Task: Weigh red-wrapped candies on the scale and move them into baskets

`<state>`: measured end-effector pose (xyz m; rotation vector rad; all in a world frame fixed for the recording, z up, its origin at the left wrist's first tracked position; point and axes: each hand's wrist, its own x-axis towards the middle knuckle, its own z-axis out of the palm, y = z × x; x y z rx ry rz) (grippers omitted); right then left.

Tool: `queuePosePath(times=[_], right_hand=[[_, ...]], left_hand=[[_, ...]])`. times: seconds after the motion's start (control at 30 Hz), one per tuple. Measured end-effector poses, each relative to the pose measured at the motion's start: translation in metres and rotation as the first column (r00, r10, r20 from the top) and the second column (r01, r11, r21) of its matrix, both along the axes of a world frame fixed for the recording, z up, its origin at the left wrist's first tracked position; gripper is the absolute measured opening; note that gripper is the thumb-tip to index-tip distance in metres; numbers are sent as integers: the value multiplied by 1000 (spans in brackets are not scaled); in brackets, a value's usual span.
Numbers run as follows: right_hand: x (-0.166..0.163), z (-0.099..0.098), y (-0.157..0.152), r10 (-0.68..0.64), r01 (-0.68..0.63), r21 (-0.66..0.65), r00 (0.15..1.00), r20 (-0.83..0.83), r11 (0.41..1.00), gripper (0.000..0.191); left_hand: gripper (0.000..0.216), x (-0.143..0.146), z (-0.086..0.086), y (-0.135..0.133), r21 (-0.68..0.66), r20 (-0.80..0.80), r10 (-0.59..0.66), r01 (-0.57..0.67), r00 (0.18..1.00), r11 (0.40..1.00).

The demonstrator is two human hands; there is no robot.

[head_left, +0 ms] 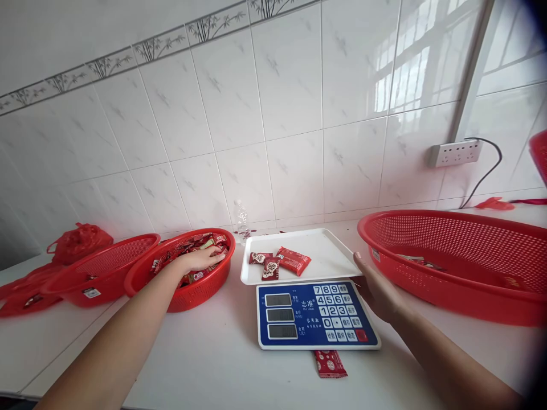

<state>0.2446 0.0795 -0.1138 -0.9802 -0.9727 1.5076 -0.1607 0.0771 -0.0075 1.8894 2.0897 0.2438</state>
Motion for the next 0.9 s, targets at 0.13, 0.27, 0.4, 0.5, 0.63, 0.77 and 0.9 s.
queuePosePath(times=[0.13,0.27,0.4,0.5,0.63,0.77,0.9], right_hand=[[-1,2,-2,-2,2,-1,1000,-2,1000,40],[-2,5,-5,-5,5,-28,1000,-17,1000,38],[-2,5,-4,3,-3,-11,1000,-11,1000,38],[-1,2,-2,4,-4,10,1000,8,1000,39],[1,-1,-1,-8,8,11,1000,2,1000,38],[0,-1,0,-9,9,0,1000,1,1000,38],[0,-1,1,-23,22,12,1000,10,1000,38]], left_hand=[[62,-5,-9,0,-38,-45,60,-61,997,997],[69,-4,-18,1,-28,-64,78,-80,995,996],[42,-4,-23,2,31,-51,60,-58,997,998],[18,-3,-24,2,87,-29,67,-64,997,994],[12,-3,-18,1,135,7,80,-81,997,988],[15,-4,-6,1,199,53,105,-114,993,973],[18,-5,8,5,303,129,142,-176,981,937]])
